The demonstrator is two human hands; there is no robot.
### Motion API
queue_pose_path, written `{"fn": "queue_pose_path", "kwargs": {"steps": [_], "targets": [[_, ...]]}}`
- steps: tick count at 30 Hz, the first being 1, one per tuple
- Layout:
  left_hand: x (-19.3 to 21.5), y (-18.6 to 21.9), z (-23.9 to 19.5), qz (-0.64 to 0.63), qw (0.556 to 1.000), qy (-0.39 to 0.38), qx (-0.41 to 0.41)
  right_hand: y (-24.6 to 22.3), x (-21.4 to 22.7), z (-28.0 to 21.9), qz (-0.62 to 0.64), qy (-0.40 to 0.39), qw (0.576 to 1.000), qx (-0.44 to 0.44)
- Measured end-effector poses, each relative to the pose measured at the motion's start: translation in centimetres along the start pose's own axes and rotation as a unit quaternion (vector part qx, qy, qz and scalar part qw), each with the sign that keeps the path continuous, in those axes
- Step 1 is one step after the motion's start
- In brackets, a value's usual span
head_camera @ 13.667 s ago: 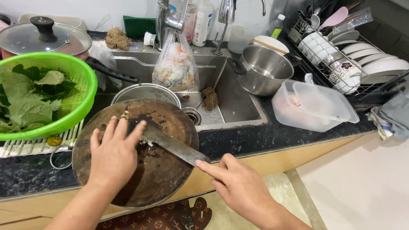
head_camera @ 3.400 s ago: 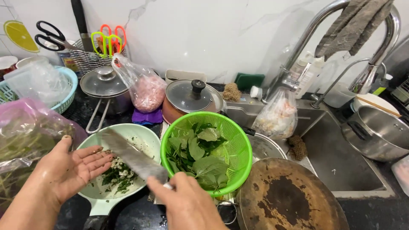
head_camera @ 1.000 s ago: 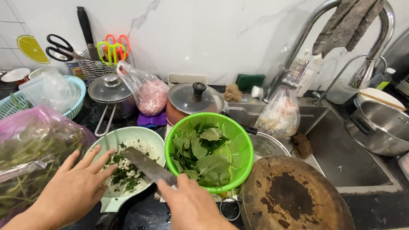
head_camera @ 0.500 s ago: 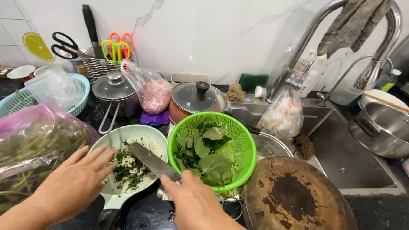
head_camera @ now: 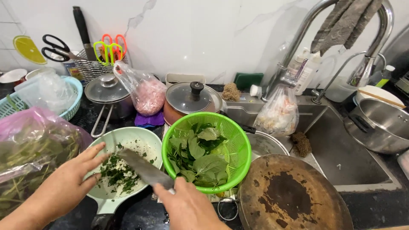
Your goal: Chopping green leaves and mincing garlic on a wooden cutting board using a cleaver in a kitchen.
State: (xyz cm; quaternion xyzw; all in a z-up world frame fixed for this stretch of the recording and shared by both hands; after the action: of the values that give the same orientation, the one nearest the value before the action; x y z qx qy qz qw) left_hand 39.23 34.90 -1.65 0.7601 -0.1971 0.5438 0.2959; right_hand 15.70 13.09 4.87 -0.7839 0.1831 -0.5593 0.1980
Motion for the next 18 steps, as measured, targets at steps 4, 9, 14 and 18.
{"fn": "queue_pose_path", "kwargs": {"steps": [4,9,14,18], "targets": [[3.2,3.5,-1.5,-0.203,0.966,-0.057,0.151,-1.4,-1.9,-0.9,0.006,0.097,0.995,0.020],[6.1,7.0,-3.1,-0.269,0.939,-0.055,0.207,0.7,-2.7,0.3,-0.014,0.004,0.999,-0.043],[4.9,6.0,-2.8,-0.259,0.946,-0.038,0.190,-1.4,-1.2,-0.5,-0.001,0.076,0.997,0.020],[4.5,5.6,-3.3,-0.588,0.780,0.069,0.203,0.0,-1.7,0.3,0.030,-0.019,0.999,-0.039]]}}
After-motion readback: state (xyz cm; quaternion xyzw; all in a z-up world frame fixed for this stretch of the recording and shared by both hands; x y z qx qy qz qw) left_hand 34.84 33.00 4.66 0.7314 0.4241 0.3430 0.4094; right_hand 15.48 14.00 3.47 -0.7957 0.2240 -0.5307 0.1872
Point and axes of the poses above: each hand's wrist, its own z-axis towards the middle knuckle, its own x-axis out of the back of the hand, y = z × x, the point moved 1 cm from there along z, towards the middle knuckle, and after that the axes turned 10 degrees about -y, right-handed, at the moved point
